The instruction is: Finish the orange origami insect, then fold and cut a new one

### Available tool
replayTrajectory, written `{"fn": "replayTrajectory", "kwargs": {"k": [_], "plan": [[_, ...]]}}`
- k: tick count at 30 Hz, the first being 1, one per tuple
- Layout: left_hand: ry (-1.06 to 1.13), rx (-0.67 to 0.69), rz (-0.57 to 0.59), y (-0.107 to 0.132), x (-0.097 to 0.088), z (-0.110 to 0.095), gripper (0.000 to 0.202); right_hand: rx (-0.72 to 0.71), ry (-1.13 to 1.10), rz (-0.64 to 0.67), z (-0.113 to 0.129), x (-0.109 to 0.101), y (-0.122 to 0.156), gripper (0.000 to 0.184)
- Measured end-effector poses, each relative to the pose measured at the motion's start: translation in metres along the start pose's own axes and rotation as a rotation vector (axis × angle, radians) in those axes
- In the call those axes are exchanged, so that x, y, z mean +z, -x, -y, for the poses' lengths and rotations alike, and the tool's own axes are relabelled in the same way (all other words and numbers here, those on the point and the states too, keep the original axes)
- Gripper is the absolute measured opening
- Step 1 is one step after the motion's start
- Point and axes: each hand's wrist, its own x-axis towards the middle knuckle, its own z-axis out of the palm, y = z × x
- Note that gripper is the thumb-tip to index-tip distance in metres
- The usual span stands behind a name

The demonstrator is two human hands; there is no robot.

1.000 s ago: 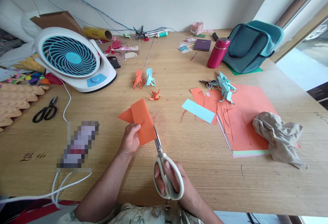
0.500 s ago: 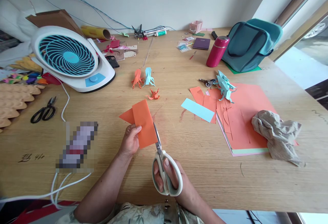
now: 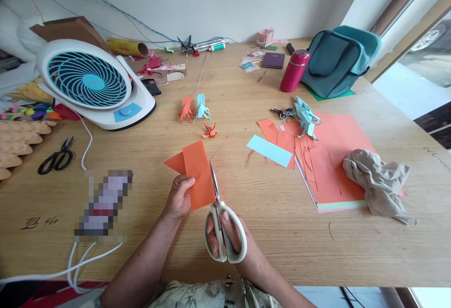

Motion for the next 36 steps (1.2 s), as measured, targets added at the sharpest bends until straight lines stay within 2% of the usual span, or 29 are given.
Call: {"fn": "replayTrajectory", "kwargs": {"k": [8, 15, 36], "plan": [[0.021, 0.002, -0.008, -0.001, -0.003, 0.001, 0.014, 0.000, -0.055, 0.024, -0.016, -0.010, -0.001, 0.046], [0.043, -0.020, 0.038, 0.005, 0.003, -0.002, 0.016, -0.018, -0.065, 0.021, -0.008, -0.001, -0.006, 0.055], [0.109, -0.039, 0.078, 0.007, 0.006, -0.004, 0.018, -0.074, -0.080, 0.025, -0.014, -0.002, -0.013, 0.047]]}}
